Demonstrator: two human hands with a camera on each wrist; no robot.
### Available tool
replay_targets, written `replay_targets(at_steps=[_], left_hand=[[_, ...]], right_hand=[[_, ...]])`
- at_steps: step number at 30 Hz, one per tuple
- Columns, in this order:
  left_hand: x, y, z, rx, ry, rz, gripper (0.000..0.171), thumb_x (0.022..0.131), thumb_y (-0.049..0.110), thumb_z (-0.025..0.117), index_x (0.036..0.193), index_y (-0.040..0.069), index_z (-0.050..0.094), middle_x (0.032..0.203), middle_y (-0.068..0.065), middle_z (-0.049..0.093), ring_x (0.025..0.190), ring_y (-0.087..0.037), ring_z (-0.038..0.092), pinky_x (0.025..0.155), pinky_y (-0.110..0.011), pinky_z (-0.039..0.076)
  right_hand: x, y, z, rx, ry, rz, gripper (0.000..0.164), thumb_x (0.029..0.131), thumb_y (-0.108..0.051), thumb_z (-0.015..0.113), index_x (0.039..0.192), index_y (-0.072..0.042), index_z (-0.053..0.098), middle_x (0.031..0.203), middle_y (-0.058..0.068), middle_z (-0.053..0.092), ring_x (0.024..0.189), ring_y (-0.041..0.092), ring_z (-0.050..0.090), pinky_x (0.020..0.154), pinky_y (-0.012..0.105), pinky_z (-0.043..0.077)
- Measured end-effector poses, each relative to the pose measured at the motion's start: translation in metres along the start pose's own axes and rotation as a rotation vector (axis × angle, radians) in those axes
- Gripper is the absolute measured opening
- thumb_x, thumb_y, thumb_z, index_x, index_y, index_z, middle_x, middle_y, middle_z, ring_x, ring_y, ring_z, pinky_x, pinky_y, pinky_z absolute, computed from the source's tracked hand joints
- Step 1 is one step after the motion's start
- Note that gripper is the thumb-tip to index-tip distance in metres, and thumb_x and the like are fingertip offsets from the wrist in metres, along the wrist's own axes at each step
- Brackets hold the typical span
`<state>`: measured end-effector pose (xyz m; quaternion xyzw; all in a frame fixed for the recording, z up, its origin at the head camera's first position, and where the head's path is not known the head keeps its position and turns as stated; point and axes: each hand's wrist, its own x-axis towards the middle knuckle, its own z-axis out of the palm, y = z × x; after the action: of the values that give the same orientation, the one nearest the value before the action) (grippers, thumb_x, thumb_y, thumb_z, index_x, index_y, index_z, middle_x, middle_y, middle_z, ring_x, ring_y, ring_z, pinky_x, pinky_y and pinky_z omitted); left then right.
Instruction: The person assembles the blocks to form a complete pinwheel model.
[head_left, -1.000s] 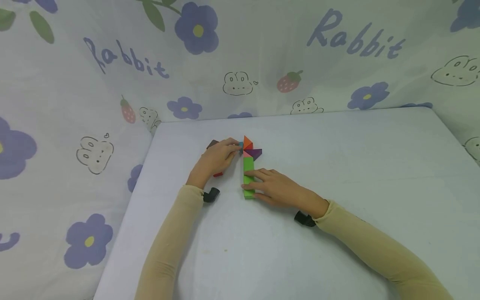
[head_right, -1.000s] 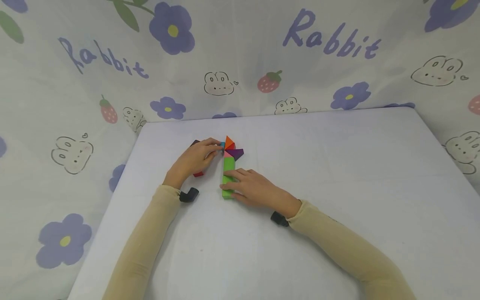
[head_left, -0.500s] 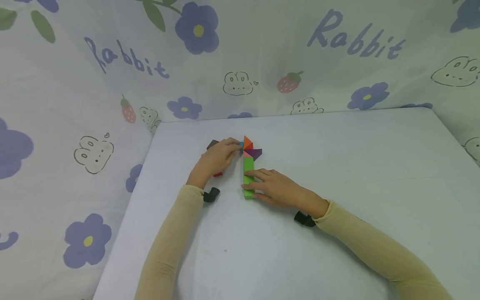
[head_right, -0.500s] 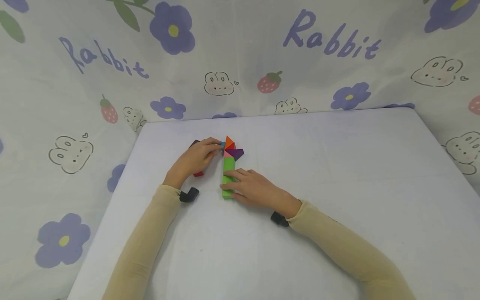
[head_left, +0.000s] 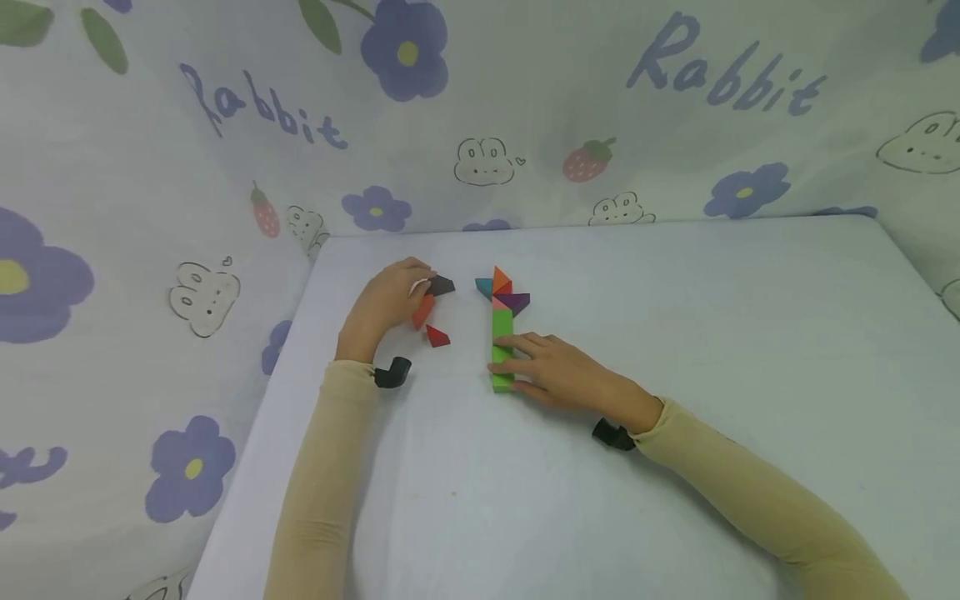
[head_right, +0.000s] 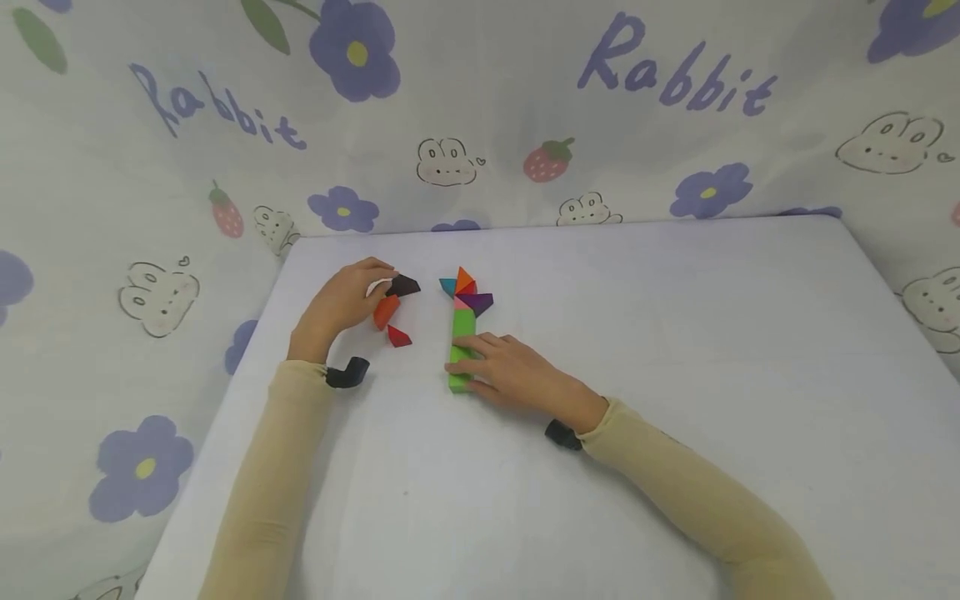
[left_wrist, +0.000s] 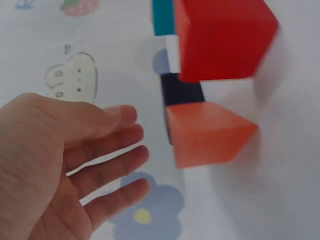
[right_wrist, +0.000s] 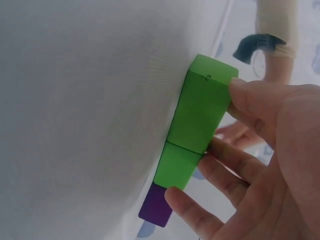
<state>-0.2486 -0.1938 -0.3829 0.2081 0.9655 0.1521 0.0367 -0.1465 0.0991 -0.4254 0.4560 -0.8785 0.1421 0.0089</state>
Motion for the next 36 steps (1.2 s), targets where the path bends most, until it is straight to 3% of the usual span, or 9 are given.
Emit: replay_targets(at_steps=[4,7,11,18,22,27,36], left_hand=[[0.002,-0.01,0.008,0.014,-0.082,-0.037,0.036,0.098,0.012,0.052,0.132,0.002,0.06,0.138,-0.013,0.057,0.133,-0.033,0.048,0.115,-0.047,0.036],[0.003,-0.013,0.011,-0.002,-0.103,-0.048,0.038,0.098,0.013,0.051,0.134,0.003,0.059,0.14,-0.014,0.056,0.135,-0.033,0.046,0.116,-0.047,0.034],[0.003,-0.014,0.012,-0.031,-0.101,-0.055,0.039,0.098,0.012,0.051,0.135,0.005,0.058,0.142,-0.013,0.055,0.137,-0.033,0.044,0.117,-0.048,0.032],[0.005,-0.01,0.015,-0.003,-0.093,0.024,0.037,0.097,0.008,0.05,0.133,0.003,0.06,0.139,-0.014,0.057,0.134,-0.033,0.048,0.116,-0.046,0.035],[0.005,-0.008,0.013,-0.011,-0.052,0.043,0.034,0.097,0.007,0.052,0.129,0.003,0.063,0.133,-0.014,0.061,0.129,-0.033,0.053,0.113,-0.046,0.039],[0.003,-0.008,0.011,-0.011,-0.043,0.026,0.031,0.098,0.009,0.054,0.126,0.003,0.065,0.127,-0.013,0.064,0.123,-0.033,0.056,0.11,-0.047,0.041],[0.007,-0.005,0.016,-0.012,-0.075,0.026,0.035,0.097,0.01,0.052,0.13,0.007,0.063,0.136,-0.01,0.061,0.132,-0.031,0.051,0.114,-0.046,0.038]], right_hand=[[-0.001,0.0,0.0,-0.006,-0.005,0.001,0.04,0.096,-0.028,0.064,0.135,-0.028,0.06,0.147,0.006,0.048,0.128,0.024,0.051,0.096,0.044,0.052],[-0.002,0.0,0.0,-0.005,-0.003,-0.002,0.04,0.096,-0.028,0.064,0.135,-0.028,0.06,0.147,0.006,0.048,0.128,0.025,0.051,0.096,0.044,0.052],[-0.002,0.0,0.0,-0.001,0.003,-0.005,0.039,0.096,-0.028,0.063,0.135,-0.027,0.06,0.147,0.006,0.048,0.129,0.025,0.051,0.096,0.044,0.052],[-0.002,0.0,-0.001,0.005,-0.007,0.003,0.039,0.097,-0.028,0.063,0.136,-0.028,0.06,0.148,0.005,0.047,0.129,0.025,0.05,0.097,0.044,0.052],[-0.002,0.0,0.0,0.011,-0.014,0.004,0.039,0.097,-0.028,0.062,0.136,-0.027,0.059,0.148,0.006,0.047,0.129,0.025,0.05,0.098,0.045,0.051],[-0.002,-0.001,-0.001,0.023,-0.02,0.009,0.04,0.097,-0.029,0.062,0.136,-0.027,0.059,0.149,0.006,0.046,0.13,0.025,0.05,0.099,0.045,0.051],[-0.002,0.0,-0.001,0.022,-0.014,0.012,0.04,0.097,-0.029,0.062,0.137,-0.028,0.059,0.149,0.005,0.045,0.131,0.025,0.049,0.099,0.045,0.051]])
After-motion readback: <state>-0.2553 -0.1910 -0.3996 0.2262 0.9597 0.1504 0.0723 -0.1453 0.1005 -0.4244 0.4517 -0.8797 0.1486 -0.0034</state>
